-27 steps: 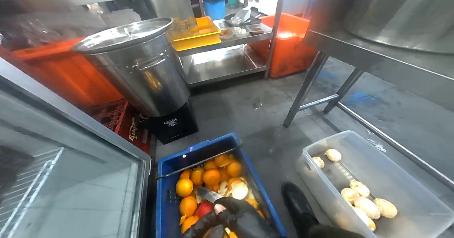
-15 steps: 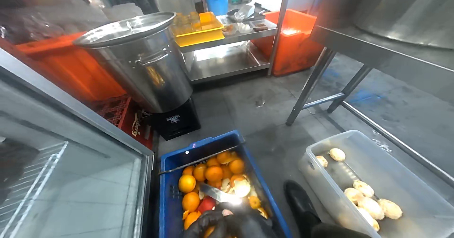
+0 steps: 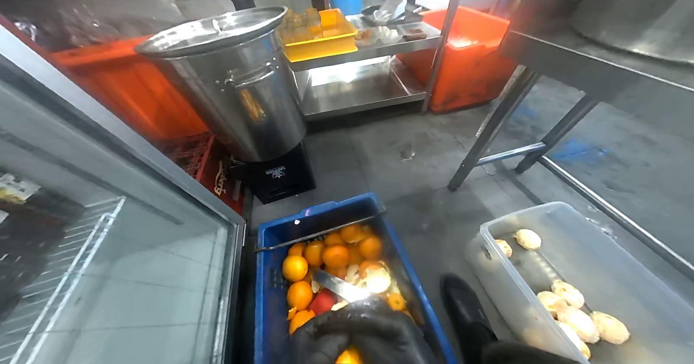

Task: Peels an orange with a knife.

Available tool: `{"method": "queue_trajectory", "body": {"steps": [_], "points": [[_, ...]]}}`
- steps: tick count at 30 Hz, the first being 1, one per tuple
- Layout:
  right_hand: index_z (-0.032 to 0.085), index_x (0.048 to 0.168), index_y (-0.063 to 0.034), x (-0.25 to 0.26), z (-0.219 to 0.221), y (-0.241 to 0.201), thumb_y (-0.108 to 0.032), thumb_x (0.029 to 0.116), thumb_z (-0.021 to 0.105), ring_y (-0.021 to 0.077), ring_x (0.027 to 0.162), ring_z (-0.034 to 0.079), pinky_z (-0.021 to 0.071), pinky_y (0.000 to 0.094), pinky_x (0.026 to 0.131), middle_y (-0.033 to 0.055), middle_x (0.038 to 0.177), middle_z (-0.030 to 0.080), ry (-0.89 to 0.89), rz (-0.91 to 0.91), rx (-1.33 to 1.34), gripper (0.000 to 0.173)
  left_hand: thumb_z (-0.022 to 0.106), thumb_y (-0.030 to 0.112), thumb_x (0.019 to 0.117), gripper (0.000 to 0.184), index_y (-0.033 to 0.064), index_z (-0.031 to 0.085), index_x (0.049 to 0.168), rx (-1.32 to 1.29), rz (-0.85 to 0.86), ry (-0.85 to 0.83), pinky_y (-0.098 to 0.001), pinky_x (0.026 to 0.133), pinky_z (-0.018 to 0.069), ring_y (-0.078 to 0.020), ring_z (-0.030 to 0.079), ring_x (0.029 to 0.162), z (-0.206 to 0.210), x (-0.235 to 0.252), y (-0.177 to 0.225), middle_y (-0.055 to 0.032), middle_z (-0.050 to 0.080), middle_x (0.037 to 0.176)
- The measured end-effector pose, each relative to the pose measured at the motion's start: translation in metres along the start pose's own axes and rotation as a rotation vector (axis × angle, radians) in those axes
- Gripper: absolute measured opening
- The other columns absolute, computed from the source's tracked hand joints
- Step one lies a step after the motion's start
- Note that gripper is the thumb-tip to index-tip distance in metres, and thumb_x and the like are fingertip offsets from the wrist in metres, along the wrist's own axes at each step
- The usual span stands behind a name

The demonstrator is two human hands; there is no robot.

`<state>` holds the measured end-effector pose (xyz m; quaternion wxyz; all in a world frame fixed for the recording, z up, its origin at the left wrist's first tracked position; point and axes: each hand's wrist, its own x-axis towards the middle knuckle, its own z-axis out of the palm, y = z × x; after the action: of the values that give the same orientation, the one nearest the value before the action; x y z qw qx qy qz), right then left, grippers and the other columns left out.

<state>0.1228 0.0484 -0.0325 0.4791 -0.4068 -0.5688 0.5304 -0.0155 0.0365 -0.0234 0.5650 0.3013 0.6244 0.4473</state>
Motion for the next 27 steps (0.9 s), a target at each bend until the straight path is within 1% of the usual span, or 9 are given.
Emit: {"method": "queue_trajectory", "body": {"steps": [3,6,8,11,14,17,22,24,27], "points": [[0.081,0.103,-0.004,0.009,-0.008,0.0,-0.001,0.0931,0.066,0.0123,0.098,0.072,0.0573,0.0296,0.094,0.0085,0.104,0.077,-0.013,0.057,-0.082,0.018,0.056,-0.003,0.0919,0.011,0.0014,0.066,0.093,-0.2,-0.141,-0.09,-0.0293,0.073,0.0602,-0.0101,0.069,0.076,-0.006,-0.003,-0.002,-0.0037,0.071,0.083],[0.081,0.098,-0.0097,0.016,-0.01,-0.011,-0.01,0.0907,0.068,0.0047,0.08,0.071,0.0585,0.0257,0.075,-0.0001,0.09,0.077,0.068,0.355,-0.164,0.015,0.05,0.004,0.098,0.02,0.0,0.069,0.095,-0.384,-0.144,-0.067,-0.033,0.076,0.0607,-0.0163,0.071,0.082,-0.009,-0.001,-0.012,-0.0091,0.073,0.088],[0.08,0.099,-0.0096,0.019,-0.011,-0.012,-0.021,0.0911,0.072,0.0067,0.078,0.069,0.0569,0.0291,0.075,0.0008,0.087,0.076,-0.005,0.536,-0.207,0.016,0.039,0.006,0.1047,0.03,-0.0001,0.067,0.096,-0.454,-0.114,0.023,-0.0327,0.077,0.061,-0.0167,0.072,0.084,-0.009,0.002,-0.008,-0.0097,0.073,0.088],[0.076,0.105,-0.0046,0.018,-0.01,-0.008,-0.028,0.0953,0.069,0.0089,0.075,0.068,0.0581,0.0289,0.071,0.003,0.087,0.073,-0.16,0.624,-0.16,0.026,0.035,0.008,0.1068,0.033,0.0003,0.065,0.097,-0.536,-0.064,0.12,-0.0317,0.074,0.0611,-0.0165,0.072,0.082,-0.011,0.009,-0.002,-0.0094,0.073,0.087],[0.072,0.109,-0.0013,0.018,-0.009,-0.007,-0.025,0.0944,0.071,0.0121,0.07,0.07,0.0601,0.0297,0.064,0.0045,0.087,0.074,-0.171,0.695,0.004,0.028,0.04,0.007,0.1064,0.028,-0.0031,0.066,0.102,-0.556,-0.016,0.165,-0.0322,0.077,0.0609,-0.0181,0.071,0.084,-0.01,0.01,0.001,-0.0119,0.072,0.09],[0.062,0.131,-0.0009,0.022,-0.01,-0.015,-0.024,0.0941,0.071,0.0191,0.079,0.072,0.0613,0.0368,0.068,0.0102,0.1,0.074,-0.19,0.779,0.104,0.045,0.048,0.011,0.1048,0.022,-0.0045,0.063,0.112,-0.429,0.012,0.169,-0.0349,0.08,0.0602,-0.0197,0.069,0.091,-0.01,0.012,-0.006,-0.0142,0.069,0.101],[0.073,0.109,-0.0039,0.02,-0.011,-0.014,-0.023,0.0922,0.073,0.0152,0.076,0.072,0.0602,0.0325,0.066,0.0052,0.088,0.075,-0.202,0.775,0.153,0.026,0.055,0.011,0.0998,0.029,-0.0046,0.062,0.124,-0.156,0.142,0.016,-0.0348,0.096,0.0532,-0.0168,0.063,0.111,-0.015,0.012,-0.015,-0.0136,0.066,0.122],[0.072,0.108,-0.0039,0.022,-0.012,-0.014,-0.019,0.0917,0.073,0.0141,0.075,0.072,0.0605,0.0314,0.067,0.0046,0.087,0.075,-0.233,0.791,0.185,0.022,0.061,0.013,0.0971,0.033,-0.003,0.061,0.126,-0.092,0.157,-0.004,-0.0332,0.098,0.0536,-0.0149,0.063,0.113,-0.014,0.01,-0.013,-0.0119,0.065,0.125],[0.067,0.118,-0.0021,0.026,-0.016,-0.014,-0.012,0.0898,0.075,0.0142,0.078,0.072,0.0618,0.0316,0.07,0.0055,0.092,0.074,-0.327,0.779,0.219,0.031,0.069,0.019,0.093,0.042,-0.0031,0.06,0.128,-0.037,0.15,-0.006,-0.0332,0.098,0.0538,-0.0162,0.063,0.115,-0.012,0.007,-0.011,-0.0136,0.064,0.127]]}}
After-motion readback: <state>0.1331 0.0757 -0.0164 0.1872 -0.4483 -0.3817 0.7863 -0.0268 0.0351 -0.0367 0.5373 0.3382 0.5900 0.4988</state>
